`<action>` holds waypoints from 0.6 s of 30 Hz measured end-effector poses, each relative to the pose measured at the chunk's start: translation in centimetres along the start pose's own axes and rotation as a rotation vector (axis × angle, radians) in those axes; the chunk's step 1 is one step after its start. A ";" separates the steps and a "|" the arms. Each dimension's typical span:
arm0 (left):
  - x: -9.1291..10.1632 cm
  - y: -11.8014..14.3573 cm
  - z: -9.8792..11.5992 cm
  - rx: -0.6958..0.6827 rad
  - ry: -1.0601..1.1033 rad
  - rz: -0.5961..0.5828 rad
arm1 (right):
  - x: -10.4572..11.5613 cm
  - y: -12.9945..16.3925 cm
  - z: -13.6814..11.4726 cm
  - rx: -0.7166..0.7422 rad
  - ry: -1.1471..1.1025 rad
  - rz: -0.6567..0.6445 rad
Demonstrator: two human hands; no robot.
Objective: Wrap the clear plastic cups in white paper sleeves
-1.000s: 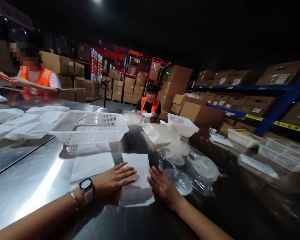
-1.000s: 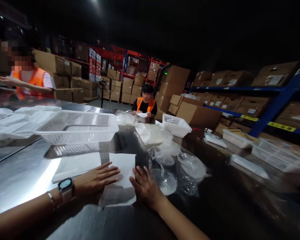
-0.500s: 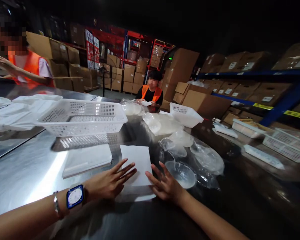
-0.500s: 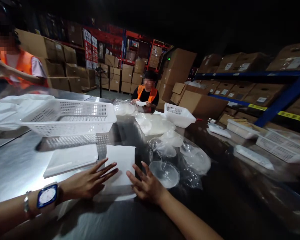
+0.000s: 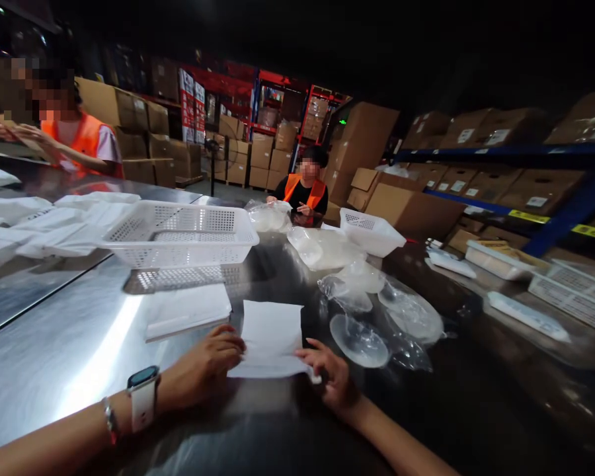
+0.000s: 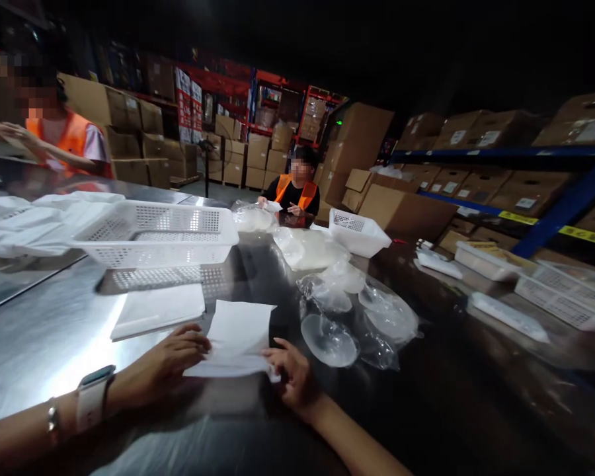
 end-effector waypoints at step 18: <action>-3.2 -0.8 -0.7 0.834 0.522 0.458 | -2.2 -1.1 0.7 -0.751 -0.210 0.413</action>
Point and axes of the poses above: each hand's wrist, its own y-axis away from the middle knuckle, its own x-axis out of the back of the hand, z = x × y, the point moved 4 cm from there along -y, towards the middle knuckle, and after that the axes turned 4 degrees about x, right-handed, at the moved point
